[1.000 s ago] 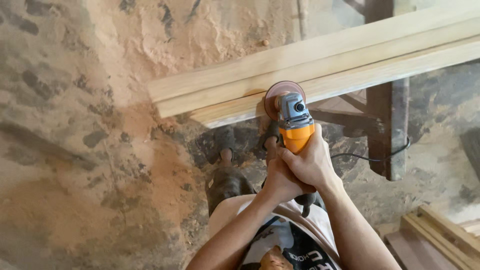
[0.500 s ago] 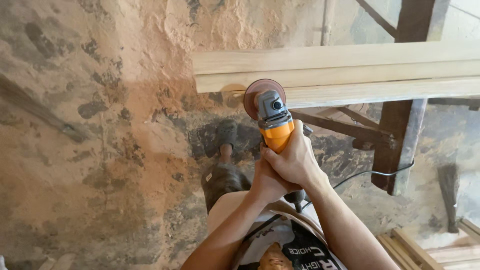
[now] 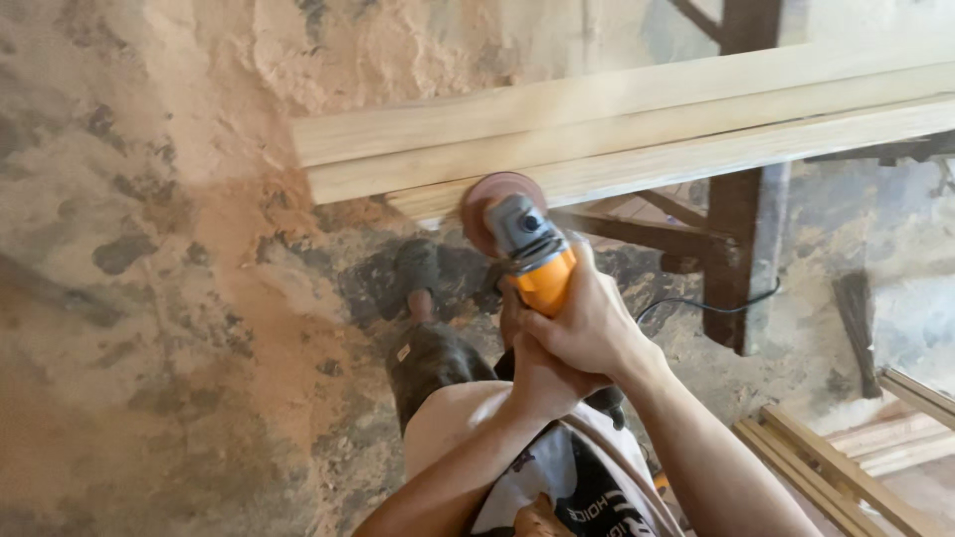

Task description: The person uses an angle grinder with a sanding disc to smooth the surface of wooden planks resting on sawhorses. They move the tool back and forth along the length of the wood, generating sawdust.

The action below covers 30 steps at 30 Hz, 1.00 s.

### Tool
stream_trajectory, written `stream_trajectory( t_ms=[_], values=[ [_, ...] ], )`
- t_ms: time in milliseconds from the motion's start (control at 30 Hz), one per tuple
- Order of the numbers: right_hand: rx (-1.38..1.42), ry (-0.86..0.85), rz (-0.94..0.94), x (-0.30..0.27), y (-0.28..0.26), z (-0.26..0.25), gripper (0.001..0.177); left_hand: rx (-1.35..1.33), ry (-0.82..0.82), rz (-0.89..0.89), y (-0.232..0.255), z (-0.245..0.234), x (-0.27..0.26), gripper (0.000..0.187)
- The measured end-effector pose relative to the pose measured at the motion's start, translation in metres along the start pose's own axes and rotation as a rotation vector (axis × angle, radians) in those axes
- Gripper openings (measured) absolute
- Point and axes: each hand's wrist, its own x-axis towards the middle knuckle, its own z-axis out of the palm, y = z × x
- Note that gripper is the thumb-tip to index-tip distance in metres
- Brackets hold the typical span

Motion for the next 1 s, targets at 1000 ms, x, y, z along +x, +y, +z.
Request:
stream_trajectory(
  t_ms=[1000],
  values=[
    [0.594,0.761,0.082,-0.022,0.259,-0.163,0.049,0.712,-0.369,0.080,0.026,0.246,0.116,0.104]
  ],
)
